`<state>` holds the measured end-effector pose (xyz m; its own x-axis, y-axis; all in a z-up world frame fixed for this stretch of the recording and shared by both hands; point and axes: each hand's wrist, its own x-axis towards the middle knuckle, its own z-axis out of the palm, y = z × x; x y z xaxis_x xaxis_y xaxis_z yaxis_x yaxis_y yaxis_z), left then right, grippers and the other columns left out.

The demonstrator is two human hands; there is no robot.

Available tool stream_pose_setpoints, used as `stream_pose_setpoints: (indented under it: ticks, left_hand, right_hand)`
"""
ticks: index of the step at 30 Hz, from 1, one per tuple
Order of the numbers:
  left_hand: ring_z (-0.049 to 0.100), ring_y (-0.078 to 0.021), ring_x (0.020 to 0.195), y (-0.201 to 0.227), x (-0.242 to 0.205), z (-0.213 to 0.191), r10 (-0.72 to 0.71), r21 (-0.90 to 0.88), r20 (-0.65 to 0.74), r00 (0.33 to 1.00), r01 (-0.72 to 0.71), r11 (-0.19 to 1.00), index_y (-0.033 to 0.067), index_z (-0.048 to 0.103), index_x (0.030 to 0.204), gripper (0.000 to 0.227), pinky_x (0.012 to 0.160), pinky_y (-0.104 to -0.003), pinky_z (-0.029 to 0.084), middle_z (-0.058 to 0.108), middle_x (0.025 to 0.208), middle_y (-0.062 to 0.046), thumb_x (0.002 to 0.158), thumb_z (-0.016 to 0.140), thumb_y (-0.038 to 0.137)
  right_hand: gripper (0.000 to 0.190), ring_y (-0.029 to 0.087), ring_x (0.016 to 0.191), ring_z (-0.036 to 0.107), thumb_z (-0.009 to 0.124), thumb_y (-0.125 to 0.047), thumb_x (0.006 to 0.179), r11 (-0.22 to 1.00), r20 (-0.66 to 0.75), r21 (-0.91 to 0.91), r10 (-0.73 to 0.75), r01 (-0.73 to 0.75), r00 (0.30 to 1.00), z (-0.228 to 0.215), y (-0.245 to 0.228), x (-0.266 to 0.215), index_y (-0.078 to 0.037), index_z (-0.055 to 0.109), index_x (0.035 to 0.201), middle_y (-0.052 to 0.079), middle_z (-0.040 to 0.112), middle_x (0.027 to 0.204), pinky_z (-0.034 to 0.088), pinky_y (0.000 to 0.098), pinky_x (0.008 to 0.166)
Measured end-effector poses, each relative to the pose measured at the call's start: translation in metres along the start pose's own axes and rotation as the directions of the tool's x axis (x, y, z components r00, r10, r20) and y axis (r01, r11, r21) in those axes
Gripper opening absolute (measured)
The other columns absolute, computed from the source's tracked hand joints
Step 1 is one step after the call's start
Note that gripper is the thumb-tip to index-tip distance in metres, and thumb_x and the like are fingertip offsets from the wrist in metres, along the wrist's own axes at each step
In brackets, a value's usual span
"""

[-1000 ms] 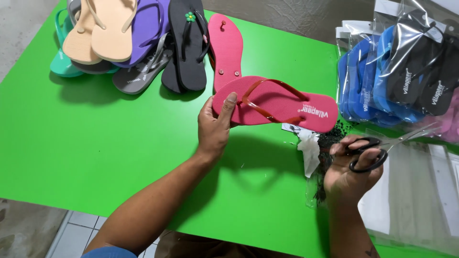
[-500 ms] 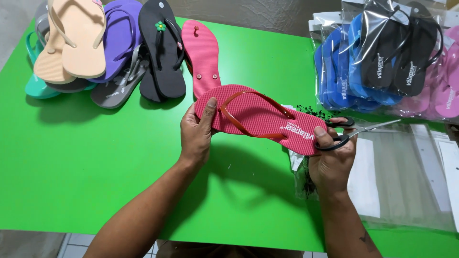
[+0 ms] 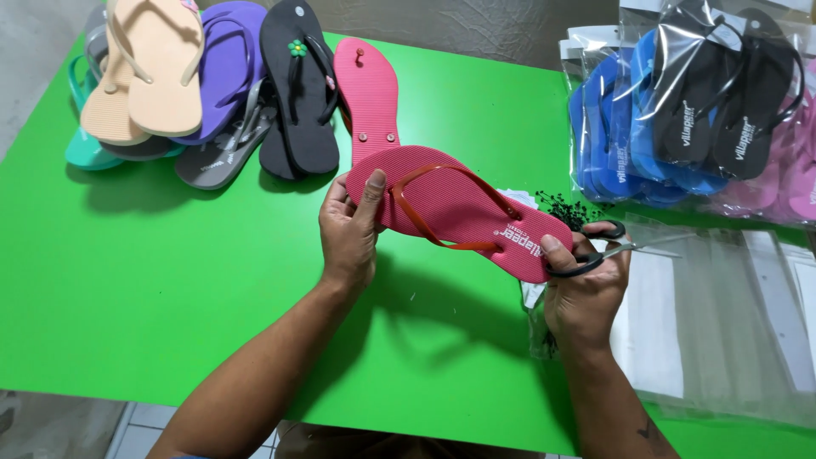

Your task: The person places a pair of black flip-flops into a clear plastic bag and seals it. Then, using scissors, the person trims the edges of a pink flip-flop sole and the strap to remove excess material.

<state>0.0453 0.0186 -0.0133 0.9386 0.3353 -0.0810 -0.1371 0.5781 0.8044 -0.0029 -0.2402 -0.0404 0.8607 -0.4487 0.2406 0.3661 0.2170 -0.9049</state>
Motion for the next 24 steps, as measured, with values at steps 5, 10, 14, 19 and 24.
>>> stream_pose_setpoints:
  ticks: [5,10,14,19,24]
  left_hand:
    - [0.072,-0.0165,0.068,-0.002,0.007,-0.004,0.058,0.008,-0.011,0.998,-0.058,0.998,0.0029,0.066,0.108,0.027,0.059,-0.036,0.066,0.068,0.082,-0.009,0.093,0.079,0.021]
    - [0.072,-0.0153,0.069,0.007,0.009,-0.006,-0.060,0.189,0.051,0.997,0.049,0.981,0.0068,0.059,0.120,0.042,0.060,-0.027,0.059,0.078,0.089,-0.015,0.087,0.078,0.024]
    - [0.072,-0.0148,0.064,0.007,-0.010,0.001,-0.076,0.279,0.161,0.984,0.028,0.960,0.0066,0.058,0.112,0.042,0.053,-0.024,0.057,0.077,0.082,-0.013,0.083,0.081,0.028]
    - [0.065,-0.0130,0.101,-0.011,-0.024,0.006,-0.057,0.542,0.181,0.982,-0.051,0.839,0.0118,0.064,0.122,0.051,0.075,-0.025,0.057,0.070,0.116,-0.003,0.081,0.078,0.039]
    - [0.072,-0.0201,0.103,-0.014,-0.030,0.004,0.137,0.620,0.334,0.933,-0.327,0.713,0.0102,0.063,0.123,0.038,0.079,-0.032,0.063,0.072,0.120,-0.011,0.097,0.063,0.038]
  right_hand:
    - [0.035,0.015,0.071,0.071,0.073,-0.001,0.099,0.997,-0.012,0.061,0.049,-0.049,0.999,-0.001,0.002,-0.001,-0.009,0.046,0.119,0.005,0.065,0.079,0.067,0.0316,0.067]
    - [0.037,0.023,0.065,0.062,0.056,-0.043,0.110,0.983,0.083,-0.094,0.163,-0.155,0.983,0.002,-0.011,-0.001,-0.010,0.046,0.123,0.013,0.060,0.077,0.057,0.0346,0.061]
    - [0.033,0.023,0.066,0.063,0.055,-0.040,0.113,0.976,0.104,-0.131,0.186,-0.172,0.977,0.006,-0.015,-0.003,-0.009,0.047,0.120,0.012,0.061,0.077,0.057,0.0351,0.060]
    - [0.023,0.019,0.069,0.062,0.055,-0.032,0.114,0.976,0.141,-0.136,0.188,-0.169,0.972,0.010,-0.017,-0.008,-0.011,0.047,0.113,0.010,0.060,0.076,0.056,0.0320,0.060]
    - [0.025,0.022,0.072,0.063,0.056,-0.031,0.112,0.982,0.155,-0.131,0.157,-0.138,0.975,0.010,-0.022,-0.010,-0.009,0.044,0.119,0.011,0.059,0.076,0.056,0.0345,0.062]
